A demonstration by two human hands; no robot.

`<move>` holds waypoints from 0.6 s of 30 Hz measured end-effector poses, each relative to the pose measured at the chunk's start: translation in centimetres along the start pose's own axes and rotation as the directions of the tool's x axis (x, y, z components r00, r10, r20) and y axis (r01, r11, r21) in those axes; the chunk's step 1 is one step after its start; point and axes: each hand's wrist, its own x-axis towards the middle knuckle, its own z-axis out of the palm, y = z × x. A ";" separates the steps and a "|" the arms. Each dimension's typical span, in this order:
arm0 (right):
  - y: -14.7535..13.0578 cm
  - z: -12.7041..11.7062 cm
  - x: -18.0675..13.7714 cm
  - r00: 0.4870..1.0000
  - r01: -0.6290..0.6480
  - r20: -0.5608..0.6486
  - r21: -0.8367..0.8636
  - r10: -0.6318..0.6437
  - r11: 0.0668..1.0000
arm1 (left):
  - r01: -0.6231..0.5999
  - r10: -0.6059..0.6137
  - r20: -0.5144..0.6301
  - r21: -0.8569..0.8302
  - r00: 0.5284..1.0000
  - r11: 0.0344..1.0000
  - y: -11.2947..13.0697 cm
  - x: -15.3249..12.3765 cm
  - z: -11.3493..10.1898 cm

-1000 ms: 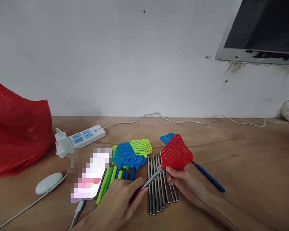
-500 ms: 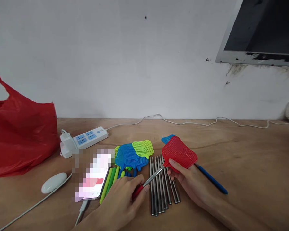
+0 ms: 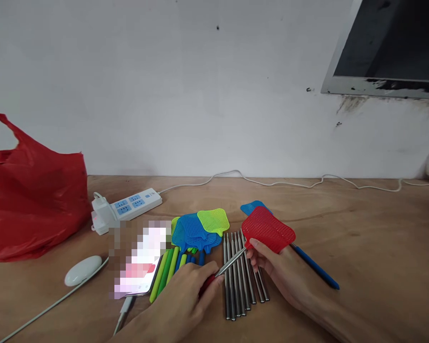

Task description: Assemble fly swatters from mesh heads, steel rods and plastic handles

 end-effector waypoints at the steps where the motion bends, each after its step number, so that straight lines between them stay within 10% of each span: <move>1: 0.0 0.1 0.0 1.000 -0.009 0.015 -0.007 0.009 1.000 | -0.006 0.006 -0.008 -0.002 1.000 1.000 0.0 0.0 0.0; 18: -0.2 -0.4 0.4 0.988 0.122 -0.095 -0.041 -0.126 0.992 | -0.055 0.048 -0.053 -0.153 0.997 0.987 0.7 -0.2 -0.2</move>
